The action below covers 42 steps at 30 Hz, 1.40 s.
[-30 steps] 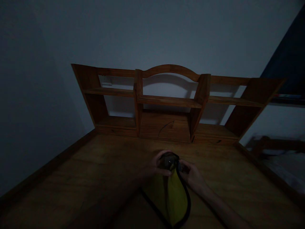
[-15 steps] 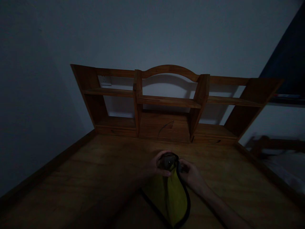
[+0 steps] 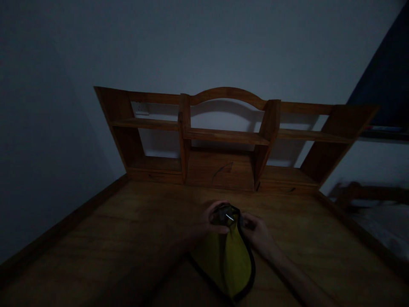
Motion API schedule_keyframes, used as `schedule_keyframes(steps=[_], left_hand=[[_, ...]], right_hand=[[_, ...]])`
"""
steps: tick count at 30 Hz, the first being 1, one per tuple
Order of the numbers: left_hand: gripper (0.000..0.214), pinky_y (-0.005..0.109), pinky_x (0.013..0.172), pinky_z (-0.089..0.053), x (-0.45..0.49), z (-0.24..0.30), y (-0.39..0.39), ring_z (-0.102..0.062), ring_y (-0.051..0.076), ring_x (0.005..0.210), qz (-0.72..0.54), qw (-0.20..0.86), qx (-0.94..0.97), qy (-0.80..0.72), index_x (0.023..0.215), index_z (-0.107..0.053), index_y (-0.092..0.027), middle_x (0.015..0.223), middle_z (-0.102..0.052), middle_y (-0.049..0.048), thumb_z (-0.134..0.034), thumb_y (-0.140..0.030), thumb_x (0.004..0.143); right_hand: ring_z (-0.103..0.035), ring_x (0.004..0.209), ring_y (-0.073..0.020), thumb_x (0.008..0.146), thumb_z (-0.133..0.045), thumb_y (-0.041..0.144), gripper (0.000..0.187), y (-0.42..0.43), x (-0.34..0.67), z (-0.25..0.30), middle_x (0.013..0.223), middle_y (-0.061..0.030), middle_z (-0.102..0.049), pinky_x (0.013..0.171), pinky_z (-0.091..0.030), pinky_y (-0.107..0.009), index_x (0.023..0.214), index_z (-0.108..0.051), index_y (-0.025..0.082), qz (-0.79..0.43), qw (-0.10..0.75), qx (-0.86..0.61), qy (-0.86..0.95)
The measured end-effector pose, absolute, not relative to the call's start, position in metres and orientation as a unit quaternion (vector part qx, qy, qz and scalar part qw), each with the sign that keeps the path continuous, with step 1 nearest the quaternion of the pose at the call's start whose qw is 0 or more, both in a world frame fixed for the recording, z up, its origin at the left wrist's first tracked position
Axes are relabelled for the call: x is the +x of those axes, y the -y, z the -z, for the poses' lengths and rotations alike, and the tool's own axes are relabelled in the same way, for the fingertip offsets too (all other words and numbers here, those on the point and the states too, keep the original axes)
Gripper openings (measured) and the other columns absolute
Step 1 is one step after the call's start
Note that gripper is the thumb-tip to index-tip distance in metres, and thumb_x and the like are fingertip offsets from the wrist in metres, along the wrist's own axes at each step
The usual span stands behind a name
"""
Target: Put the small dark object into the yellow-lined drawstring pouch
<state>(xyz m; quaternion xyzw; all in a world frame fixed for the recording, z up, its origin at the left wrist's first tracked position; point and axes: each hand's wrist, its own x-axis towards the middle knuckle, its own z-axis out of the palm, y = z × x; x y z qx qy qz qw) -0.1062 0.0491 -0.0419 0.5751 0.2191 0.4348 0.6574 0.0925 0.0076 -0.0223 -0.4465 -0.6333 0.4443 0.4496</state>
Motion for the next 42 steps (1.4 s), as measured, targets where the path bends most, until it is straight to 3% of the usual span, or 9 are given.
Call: schedule_keyframes(steps=[5, 13, 22, 31, 39, 42], left_hand=[[0.087, 0.048, 0.105, -0.036, -0.107, 0.040, -0.049, -0.046, 0.032, 0.125, -0.423, 0.647, 0.596, -0.218, 0.126, -0.051, -0.027, 0.131, -0.053, 0.0083, -0.088, -0.014, 0.048], [0.085, 0.048, 0.106, -0.034, -0.107, 0.041, -0.050, -0.044, 0.032, 0.126, -0.430, 0.651, 0.581, -0.230, 0.126, -0.052, -0.026, 0.134, -0.051, 0.0098, -0.088, -0.014, 0.050], [0.085, 0.047, 0.106, -0.035, -0.105, 0.040, -0.049, -0.045, 0.032, 0.126, -0.436, 0.635, 0.598, -0.222, 0.126, -0.052, -0.026, 0.132, -0.052, 0.0094, -0.088, -0.014, 0.050], [0.084, 0.048, 0.107, -0.034, -0.105, 0.048, -0.053, -0.046, 0.032, 0.125, -0.454, 0.631, 0.582, -0.240, 0.125, -0.052, -0.025, 0.133, -0.052, 0.0101, -0.088, -0.016, 0.051], [0.084, 0.046, 0.105, -0.035, -0.105, 0.043, -0.049, -0.046, 0.031, 0.125, -0.442, 0.635, 0.589, -0.231, 0.126, -0.051, -0.025, 0.132, -0.053, 0.0093, -0.087, -0.015, 0.051], [0.085, 0.046, 0.105, -0.036, -0.105, 0.043, -0.049, -0.046, 0.030, 0.125, -0.441, 0.630, 0.598, -0.224, 0.126, -0.051, -0.025, 0.131, -0.053, 0.0092, -0.088, -0.015, 0.050]], right_hand=[[-0.059, 0.072, -0.0175, 0.067, -0.068, 0.024, 0.011, -0.007, 0.090, 0.020, 0.070, 0.0007, -0.061, 0.069, -0.048, -0.027, 0.074, -0.061, 0.017, -0.442, 0.459, -0.439, 0.633], [-0.062, 0.078, -0.0208, 0.079, -0.060, 0.032, 0.019, -0.007, 0.100, 0.022, 0.077, -0.0018, -0.064, 0.070, -0.049, -0.029, 0.086, -0.066, 0.016, -0.473, 0.433, -0.433, 0.634], [-0.060, 0.074, -0.0176, 0.069, -0.070, 0.028, 0.018, -0.007, 0.088, 0.025, 0.077, -0.0008, -0.063, 0.074, -0.050, -0.028, 0.080, -0.061, 0.017, -0.444, 0.469, -0.432, 0.629], [-0.061, 0.088, -0.0216, 0.083, -0.060, 0.035, 0.024, -0.005, 0.095, 0.016, 0.094, -0.0054, -0.067, 0.082, -0.049, -0.033, 0.099, -0.065, 0.018, -0.467, 0.454, -0.398, 0.646], [-0.059, 0.074, -0.0175, 0.070, -0.070, 0.026, 0.018, -0.005, 0.086, 0.019, 0.078, -0.0002, -0.060, 0.075, -0.049, -0.029, 0.081, -0.059, 0.018, -0.463, 0.467, -0.420, 0.625], [-0.058, 0.074, -0.0164, 0.072, -0.069, 0.024, 0.015, -0.004, 0.087, 0.018, 0.076, 0.0009, -0.059, 0.076, -0.049, -0.029, 0.080, -0.057, 0.018, -0.465, 0.470, -0.411, 0.627]])
